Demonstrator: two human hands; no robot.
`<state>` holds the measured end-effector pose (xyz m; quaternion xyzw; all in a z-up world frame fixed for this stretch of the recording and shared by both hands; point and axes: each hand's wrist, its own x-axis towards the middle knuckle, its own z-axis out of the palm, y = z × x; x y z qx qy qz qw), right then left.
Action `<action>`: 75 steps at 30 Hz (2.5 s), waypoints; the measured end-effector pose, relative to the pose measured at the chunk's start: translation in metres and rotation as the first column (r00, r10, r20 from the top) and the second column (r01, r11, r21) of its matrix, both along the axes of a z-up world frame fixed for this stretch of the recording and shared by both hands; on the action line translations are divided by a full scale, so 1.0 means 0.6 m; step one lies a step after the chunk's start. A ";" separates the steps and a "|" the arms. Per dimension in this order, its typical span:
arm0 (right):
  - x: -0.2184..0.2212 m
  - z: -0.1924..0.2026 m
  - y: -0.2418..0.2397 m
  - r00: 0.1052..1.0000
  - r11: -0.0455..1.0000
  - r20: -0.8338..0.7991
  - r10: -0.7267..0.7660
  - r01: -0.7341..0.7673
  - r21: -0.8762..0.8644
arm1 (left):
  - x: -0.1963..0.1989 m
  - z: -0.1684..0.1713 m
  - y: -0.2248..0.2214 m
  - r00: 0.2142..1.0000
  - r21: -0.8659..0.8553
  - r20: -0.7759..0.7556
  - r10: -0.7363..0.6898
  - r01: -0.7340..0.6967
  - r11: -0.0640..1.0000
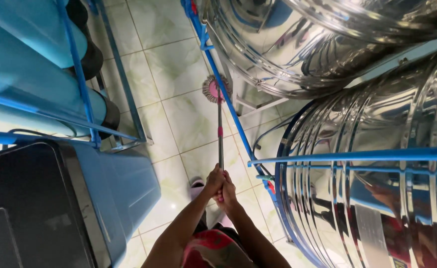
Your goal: The recorder wipes a white table surface and then mops the tiled floor around water purification equipment.
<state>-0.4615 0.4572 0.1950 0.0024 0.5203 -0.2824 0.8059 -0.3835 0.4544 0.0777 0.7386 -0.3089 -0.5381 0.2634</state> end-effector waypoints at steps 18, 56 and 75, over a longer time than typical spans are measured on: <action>-0.333 0.122 0.256 0.956 0.979 -0.209 0.205 -0.200 0.045 | -0.368 0.112 0.289 0.915 0.315 -0.158 0.371 -0.309 0.897; -0.324 0.103 0.312 0.824 0.850 -0.238 0.515 -0.526 0.018 | -0.339 0.192 0.391 0.729 0.240 -0.171 0.663 -0.621 0.746; 0.095 -0.095 -0.060 0.778 0.786 -0.237 0.581 -0.612 -0.083 | 0.072 -0.015 0.021 0.590 -0.017 -0.306 0.747 -0.788 0.615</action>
